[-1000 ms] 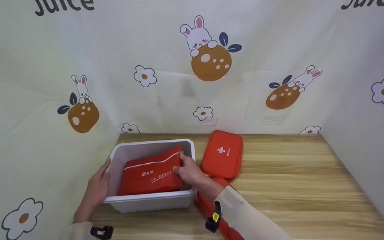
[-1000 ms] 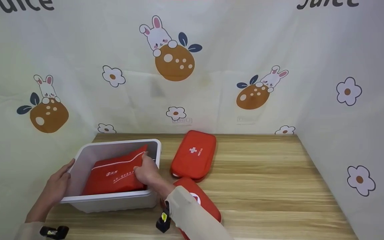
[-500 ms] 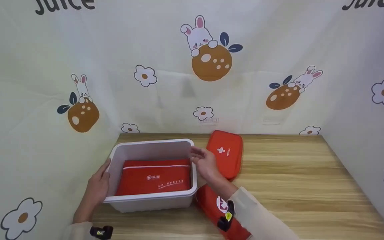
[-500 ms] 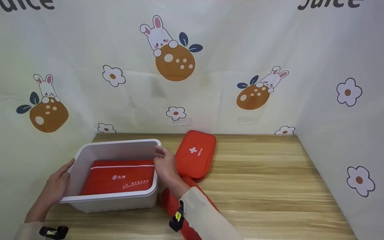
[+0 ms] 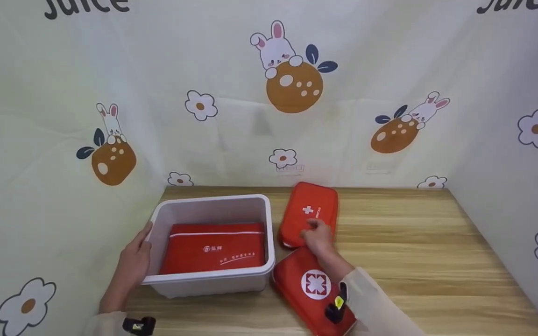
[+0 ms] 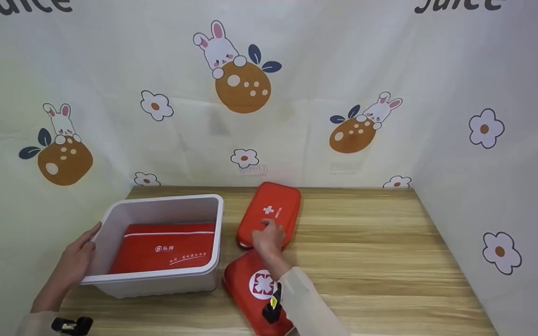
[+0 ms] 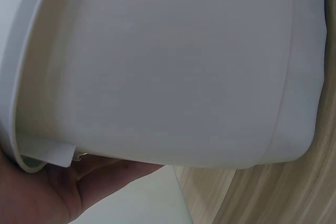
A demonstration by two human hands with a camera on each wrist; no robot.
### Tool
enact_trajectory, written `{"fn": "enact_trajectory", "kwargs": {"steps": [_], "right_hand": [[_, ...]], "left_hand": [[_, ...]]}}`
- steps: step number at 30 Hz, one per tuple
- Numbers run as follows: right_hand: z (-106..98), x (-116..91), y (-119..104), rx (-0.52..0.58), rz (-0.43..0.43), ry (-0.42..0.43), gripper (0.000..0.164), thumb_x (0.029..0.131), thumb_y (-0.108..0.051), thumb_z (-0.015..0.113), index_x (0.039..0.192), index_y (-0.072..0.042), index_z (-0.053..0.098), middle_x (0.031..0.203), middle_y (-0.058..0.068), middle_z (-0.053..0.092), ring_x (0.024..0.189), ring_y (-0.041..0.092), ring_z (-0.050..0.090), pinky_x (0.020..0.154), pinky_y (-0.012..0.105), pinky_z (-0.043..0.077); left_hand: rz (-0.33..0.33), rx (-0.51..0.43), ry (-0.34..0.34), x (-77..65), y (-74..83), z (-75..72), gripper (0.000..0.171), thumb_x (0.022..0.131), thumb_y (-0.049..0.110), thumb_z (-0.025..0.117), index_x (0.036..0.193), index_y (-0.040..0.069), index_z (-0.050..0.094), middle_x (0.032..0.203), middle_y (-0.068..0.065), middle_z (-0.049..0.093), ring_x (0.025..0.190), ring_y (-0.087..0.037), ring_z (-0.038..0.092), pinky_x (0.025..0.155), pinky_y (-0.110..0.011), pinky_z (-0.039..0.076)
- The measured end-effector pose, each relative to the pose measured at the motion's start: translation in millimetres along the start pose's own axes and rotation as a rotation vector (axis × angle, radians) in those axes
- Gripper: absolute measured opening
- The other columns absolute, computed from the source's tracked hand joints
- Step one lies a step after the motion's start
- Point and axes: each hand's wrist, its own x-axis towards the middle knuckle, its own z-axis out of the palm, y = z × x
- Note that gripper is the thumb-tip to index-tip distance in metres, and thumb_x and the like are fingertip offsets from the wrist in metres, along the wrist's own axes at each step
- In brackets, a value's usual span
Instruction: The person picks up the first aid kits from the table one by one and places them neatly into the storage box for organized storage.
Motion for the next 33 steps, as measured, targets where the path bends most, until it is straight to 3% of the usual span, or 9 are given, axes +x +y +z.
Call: {"fn": "enact_trajectory", "kwargs": {"steps": [4, 7, 14, 20, 24, 26, 33], "right_hand": [[-12.7, 8.8, 12.7, -0.039, 0.107, 0.047, 0.054, 0.085, -0.012, 0.072, 0.132, 0.004, 0.05, 0.129, 0.029, 0.048, 0.114, 0.039, 0.05, 0.099, 0.049, 0.049], [-21.8, 15.5, 22.6, -0.05, 0.176, 0.027, 0.061, 0.087, -0.021, 0.074, 0.133, 0.002, 0.043, 0.127, 0.026, 0.043, 0.116, 0.039, 0.045, 0.1, 0.051, 0.047], [-37.2, 26.5, 44.2, -0.079, 0.228, -0.061, 0.064, 0.086, -0.036, 0.075, 0.123, 0.006, 0.044, 0.117, 0.025, 0.043, 0.105, 0.035, 0.044, 0.091, 0.047, 0.045], [-47.3, 29.4, 54.6, -0.108, 0.262, -0.143, 0.059, 0.086, -0.047, 0.072, 0.11, 0.006, 0.061, 0.104, 0.02, 0.055, 0.094, 0.028, 0.049, 0.084, 0.038, 0.045], [-47.4, 29.8, 55.8, -0.135, 0.265, -0.18, 0.058, 0.085, -0.049, 0.073, 0.109, 0.003, 0.064, 0.095, 0.014, 0.06, 0.089, 0.025, 0.053, 0.079, 0.034, 0.045], [-46.7, 30.0, 56.0, -0.153, 0.268, -0.182, 0.059, 0.084, -0.049, 0.074, 0.109, 0.004, 0.063, 0.095, 0.014, 0.056, 0.088, 0.025, 0.052, 0.078, 0.034, 0.045], [-44.5, 29.1, 55.4, -0.127, 0.28, -0.195, 0.044, 0.087, -0.036, 0.074, 0.108, 0.002, 0.065, 0.091, 0.011, 0.062, 0.084, 0.022, 0.054, 0.075, 0.03, 0.044]], "left_hand": [[-0.004, -0.003, -0.003, 0.6, -0.4, -0.1, 0.056, 0.109, 0.027, 0.021, 0.162, 0.02, 0.003, 0.169, -0.016, 0.005, 0.156, -0.042, 0.007, 0.123, -0.062, 0.015], [-0.007, 0.001, -0.004, 0.8, -1.0, -0.5, 0.056, 0.109, 0.028, 0.019, 0.162, 0.021, 0.003, 0.169, -0.017, 0.007, 0.155, -0.043, 0.009, 0.123, -0.063, 0.016], [-0.007, 0.018, 0.003, 1.3, -2.1, -2.6, 0.056, 0.109, 0.028, 0.019, 0.162, 0.02, 0.004, 0.168, -0.018, 0.008, 0.155, -0.043, 0.009, 0.122, -0.063, 0.016], [-0.009, 0.01, -0.002, 2.6, -1.8, 0.6, 0.056, 0.109, 0.028, 0.02, 0.162, 0.02, 0.004, 0.168, -0.018, 0.008, 0.155, -0.043, 0.009, 0.122, -0.063, 0.017], [-0.016, 0.012, 0.0, 2.6, -2.8, 1.9, 0.056, 0.109, 0.028, 0.02, 0.162, 0.02, 0.004, 0.168, -0.018, 0.008, 0.155, -0.044, 0.01, 0.122, -0.063, 0.018], [-0.019, 0.012, 0.001, 2.3, -2.9, 2.0, 0.056, 0.109, 0.028, 0.02, 0.162, 0.02, 0.004, 0.168, -0.019, 0.009, 0.155, -0.044, 0.011, 0.122, -0.062, 0.018], [-0.02, 0.008, 0.001, 1.6, -0.2, -0.3, 0.056, 0.109, 0.028, 0.02, 0.162, 0.021, 0.004, 0.169, -0.018, 0.008, 0.155, -0.043, 0.01, 0.122, -0.063, 0.017]]}}
